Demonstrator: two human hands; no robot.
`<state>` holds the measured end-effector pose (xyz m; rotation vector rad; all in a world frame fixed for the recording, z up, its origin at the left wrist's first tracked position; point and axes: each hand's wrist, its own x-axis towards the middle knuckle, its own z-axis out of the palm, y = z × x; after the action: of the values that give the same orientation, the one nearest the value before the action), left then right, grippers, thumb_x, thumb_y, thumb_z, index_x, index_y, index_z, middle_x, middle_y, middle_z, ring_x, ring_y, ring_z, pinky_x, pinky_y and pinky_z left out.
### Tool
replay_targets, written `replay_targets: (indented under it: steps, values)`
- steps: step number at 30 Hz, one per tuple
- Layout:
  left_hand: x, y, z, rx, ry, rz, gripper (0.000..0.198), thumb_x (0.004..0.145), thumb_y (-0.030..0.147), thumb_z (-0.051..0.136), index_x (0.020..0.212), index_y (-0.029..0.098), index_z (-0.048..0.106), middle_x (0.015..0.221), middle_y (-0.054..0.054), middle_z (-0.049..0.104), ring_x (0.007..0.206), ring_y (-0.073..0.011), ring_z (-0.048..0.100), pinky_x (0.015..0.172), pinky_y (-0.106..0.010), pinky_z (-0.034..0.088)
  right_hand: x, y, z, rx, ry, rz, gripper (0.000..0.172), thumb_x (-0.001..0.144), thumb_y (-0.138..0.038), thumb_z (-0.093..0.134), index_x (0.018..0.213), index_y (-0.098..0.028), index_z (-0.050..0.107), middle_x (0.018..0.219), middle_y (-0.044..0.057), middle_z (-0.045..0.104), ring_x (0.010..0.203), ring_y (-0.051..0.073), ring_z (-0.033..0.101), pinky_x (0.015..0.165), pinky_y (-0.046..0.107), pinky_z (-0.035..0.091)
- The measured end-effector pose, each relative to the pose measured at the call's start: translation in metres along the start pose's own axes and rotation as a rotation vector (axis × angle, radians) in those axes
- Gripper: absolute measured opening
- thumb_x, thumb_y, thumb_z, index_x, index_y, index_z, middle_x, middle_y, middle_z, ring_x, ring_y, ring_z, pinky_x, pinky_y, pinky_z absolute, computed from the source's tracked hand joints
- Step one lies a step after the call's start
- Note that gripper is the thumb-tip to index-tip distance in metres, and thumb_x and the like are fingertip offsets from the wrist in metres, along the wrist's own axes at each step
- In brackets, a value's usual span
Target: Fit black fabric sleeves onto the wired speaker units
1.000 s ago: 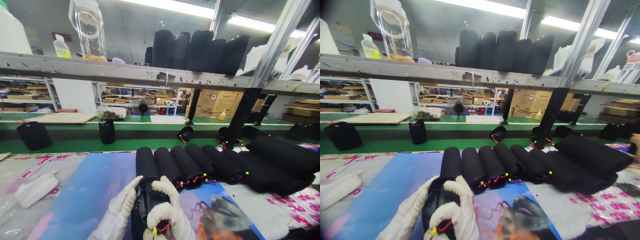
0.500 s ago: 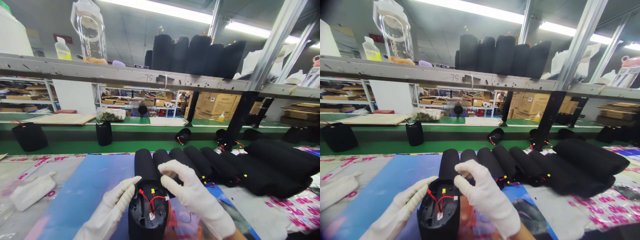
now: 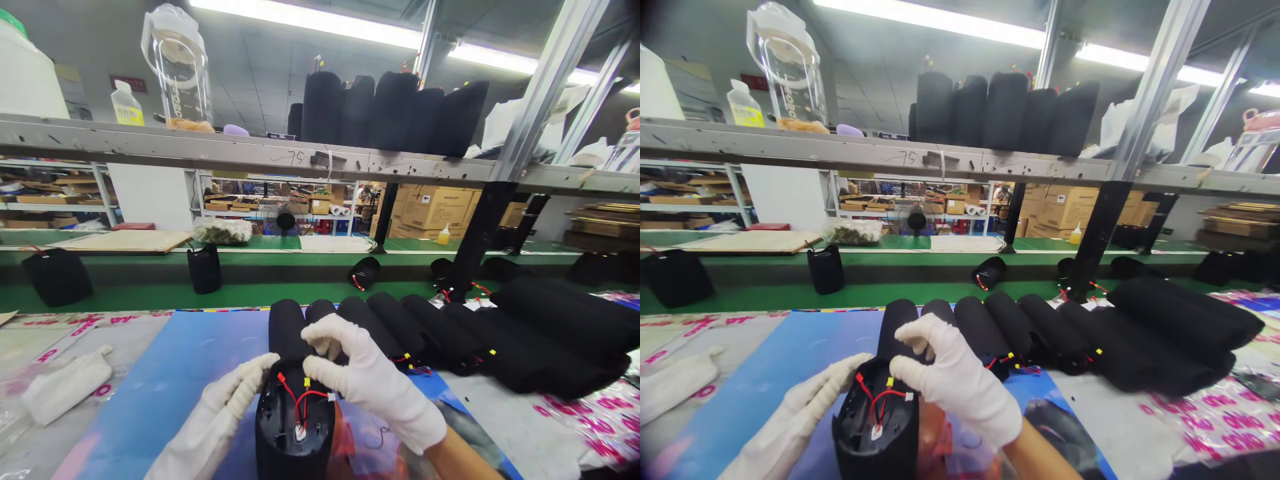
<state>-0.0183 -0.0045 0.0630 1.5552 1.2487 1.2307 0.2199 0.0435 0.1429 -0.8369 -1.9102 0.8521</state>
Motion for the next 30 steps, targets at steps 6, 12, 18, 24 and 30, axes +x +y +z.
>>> replay_targets:
  steps: [6,12,18,24,30]
  values:
    - [0.009,0.014,0.015,-0.012,0.066,0.013,0.046,0.09,0.064,0.06,0.122,0.033,0.075,0.132,0.001,0.073,0.131,-0.025,0.063,0.118,-0.039,0.042,-0.001,0.011,0.02,-0.011,0.018,-0.025,0.011,0.09,-0.022,0.061,0.081,-0.02,0.068,0.079,0.0,0.066,0.071,0.014,0.058,0.069,0.028,0.043]
    - [0.007,0.012,0.007,-0.031,-0.006,-0.015,0.049,0.093,0.061,0.058,0.128,0.03,0.072,0.139,-0.001,0.069,0.136,-0.0257,0.058,0.122,-0.042,0.038,-0.01,0.019,0.026,0.241,0.098,0.122,0.027,0.092,-0.046,0.063,0.097,-0.02,0.066,0.09,0.003,0.068,0.082,0.018,0.062,0.077,0.031,0.049]
    - [0.009,0.022,-0.003,0.091,-0.036,-0.064,0.047,0.095,0.058,0.056,0.131,0.031,0.069,0.141,-0.002,0.067,0.133,-0.0255,0.059,0.118,-0.041,0.043,0.0,0.032,-0.01,0.423,0.032,0.228,0.033,0.089,-0.051,0.061,0.1,-0.02,0.067,0.072,-0.002,0.061,0.06,0.011,0.055,0.061,0.026,0.046]
    - [0.035,0.02,0.001,0.199,-0.093,0.307,0.03,0.095,0.046,0.057,0.109,0.03,0.078,0.106,-0.001,0.079,0.099,-0.0184,0.072,0.091,-0.026,0.055,0.01,0.039,0.002,0.365,-0.279,0.305,0.028,0.073,-0.037,0.073,0.091,-0.019,0.063,0.066,-0.005,0.055,0.052,0.009,0.045,0.05,0.022,0.037]
    - [0.043,0.03,0.005,0.254,-0.202,0.29,0.014,0.094,0.028,0.055,0.097,0.027,0.068,0.085,0.004,0.067,0.074,-0.0108,0.06,0.07,-0.021,0.049,0.014,0.023,0.01,0.141,-0.301,0.052,0.023,0.077,-0.019,0.053,0.096,-0.021,0.066,0.076,-0.004,0.059,0.066,0.011,0.05,0.062,0.023,0.042]
